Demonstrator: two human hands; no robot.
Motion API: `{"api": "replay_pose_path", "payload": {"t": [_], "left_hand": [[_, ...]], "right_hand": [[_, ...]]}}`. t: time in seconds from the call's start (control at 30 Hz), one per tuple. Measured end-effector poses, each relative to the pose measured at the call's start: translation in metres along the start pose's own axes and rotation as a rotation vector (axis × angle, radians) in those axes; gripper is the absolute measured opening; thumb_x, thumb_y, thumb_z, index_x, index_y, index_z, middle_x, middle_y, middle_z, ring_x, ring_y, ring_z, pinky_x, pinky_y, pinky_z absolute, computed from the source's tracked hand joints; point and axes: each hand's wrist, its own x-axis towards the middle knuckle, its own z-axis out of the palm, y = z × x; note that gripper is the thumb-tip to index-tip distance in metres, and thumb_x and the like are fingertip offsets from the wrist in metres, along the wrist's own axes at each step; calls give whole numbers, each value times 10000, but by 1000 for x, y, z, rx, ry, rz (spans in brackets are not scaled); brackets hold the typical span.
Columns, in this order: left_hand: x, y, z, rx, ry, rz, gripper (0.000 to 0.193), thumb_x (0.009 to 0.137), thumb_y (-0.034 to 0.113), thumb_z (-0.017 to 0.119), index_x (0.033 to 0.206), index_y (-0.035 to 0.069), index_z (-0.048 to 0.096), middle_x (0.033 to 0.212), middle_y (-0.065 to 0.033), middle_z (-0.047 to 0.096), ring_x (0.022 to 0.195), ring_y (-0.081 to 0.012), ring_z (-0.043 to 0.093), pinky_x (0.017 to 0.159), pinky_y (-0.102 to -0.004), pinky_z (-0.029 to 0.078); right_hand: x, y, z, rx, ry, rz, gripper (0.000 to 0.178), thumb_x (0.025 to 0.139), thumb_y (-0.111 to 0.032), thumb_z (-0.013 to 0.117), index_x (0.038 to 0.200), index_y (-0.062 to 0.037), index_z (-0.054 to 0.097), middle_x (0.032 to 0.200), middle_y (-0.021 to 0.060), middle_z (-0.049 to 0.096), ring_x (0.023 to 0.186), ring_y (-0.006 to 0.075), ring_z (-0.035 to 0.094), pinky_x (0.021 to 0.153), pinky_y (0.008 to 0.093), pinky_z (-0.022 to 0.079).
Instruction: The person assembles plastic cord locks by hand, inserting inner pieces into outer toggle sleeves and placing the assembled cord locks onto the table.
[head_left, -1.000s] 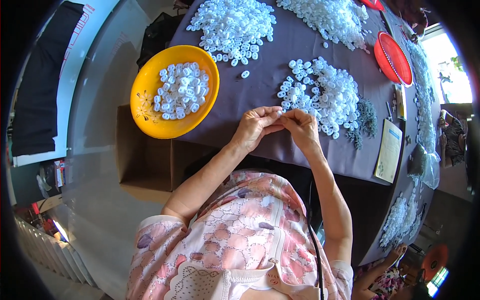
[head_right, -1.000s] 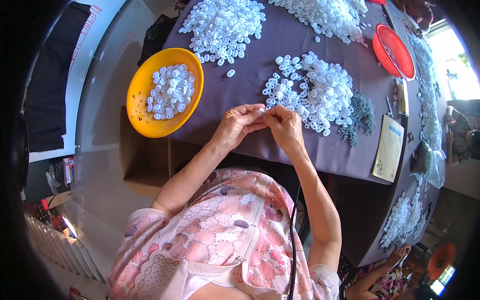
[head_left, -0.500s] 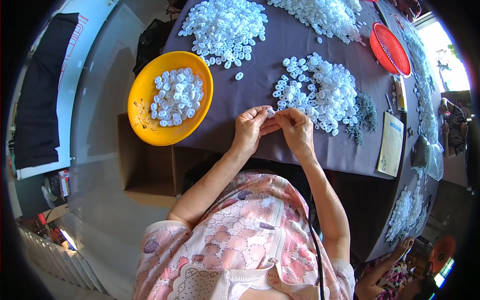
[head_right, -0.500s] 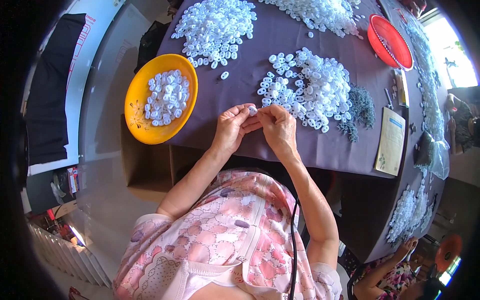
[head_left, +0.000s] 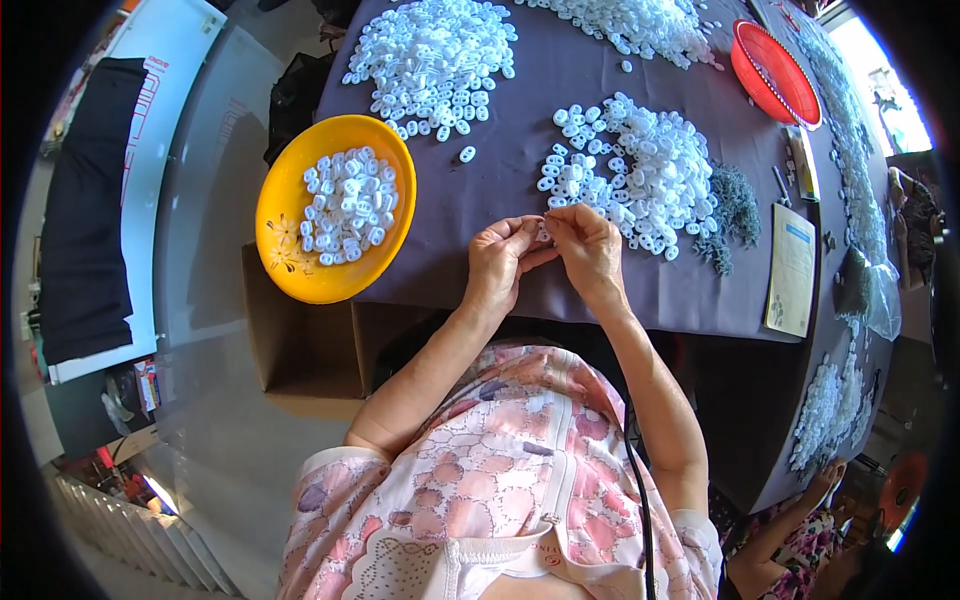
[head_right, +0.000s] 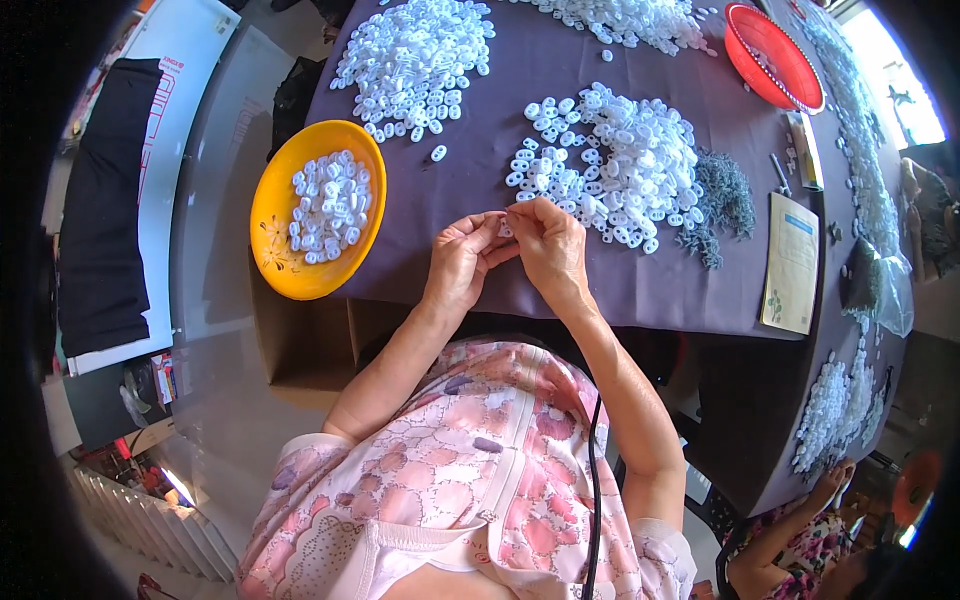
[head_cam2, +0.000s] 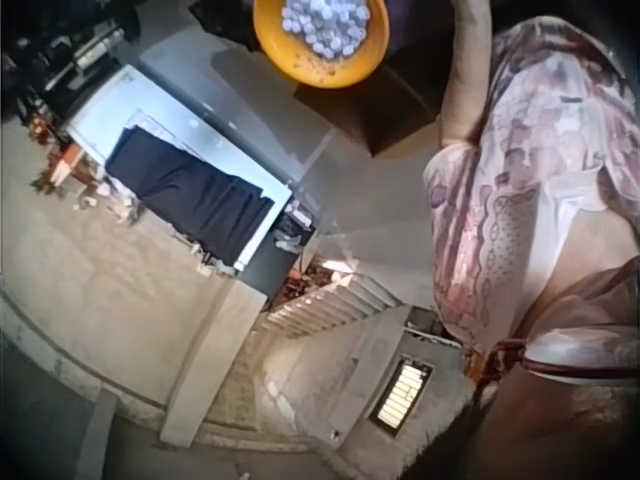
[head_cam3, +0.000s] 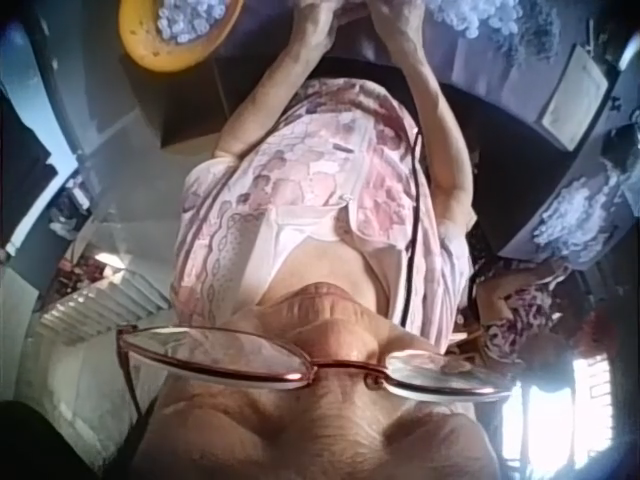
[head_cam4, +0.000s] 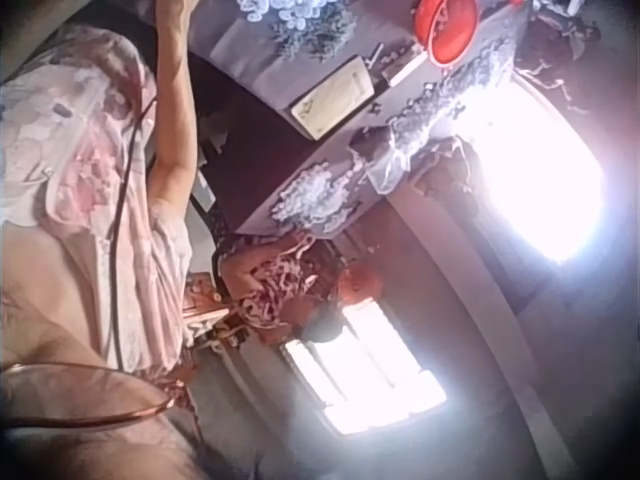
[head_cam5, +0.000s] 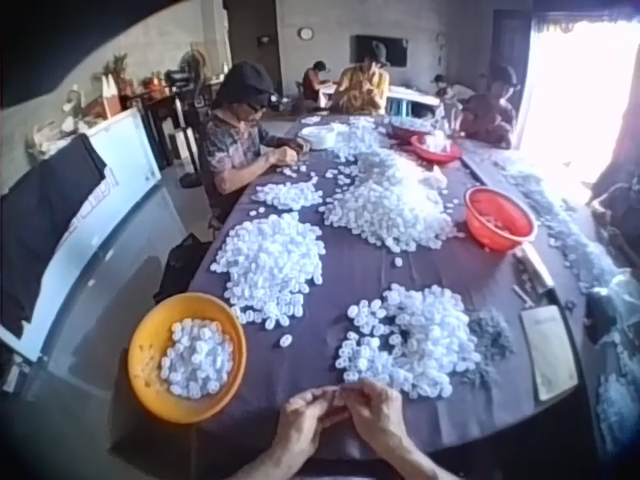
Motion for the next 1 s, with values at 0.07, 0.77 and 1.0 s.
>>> {"api": "replay_pose_path", "payload": {"t": [0.07, 0.77, 1.0], "left_hand": [[-1, 0, 0, -16, 7, 13, 157, 913, 116, 515, 976, -16, 573, 886, -104, 630, 823, -176, 630, 784, -361, 541], [-15, -1, -3, 118, -37, -38, 205, 925, 158, 496, 1017, -10, 571, 949, -124, 629, 890, -201, 638, 693, -336, 562], [-10, 14, -5, 181, -61, -74, 211, 913, 160, 523, 1033, -2, 584, 905, -100, 640, 772, -180, 654, 586, -293, 560]], "right_hand": [[0, 1, 0, -26, -4, -4, 90, 802, -51, 611, 862, 11, 638, 697, 76, 653, 653, 90, 606, 605, 238, 474], [5, -7, -3, -12, -38, 44, 58, 834, -46, 589, 863, 0, 608, 730, 12, 619, 672, 56, 536, 621, 221, 452], [6, -4, -8, -26, -150, -20, 71, 833, -55, 585, 870, -2, 612, 696, 29, 611, 642, 69, 530, 583, 233, 439]]}}
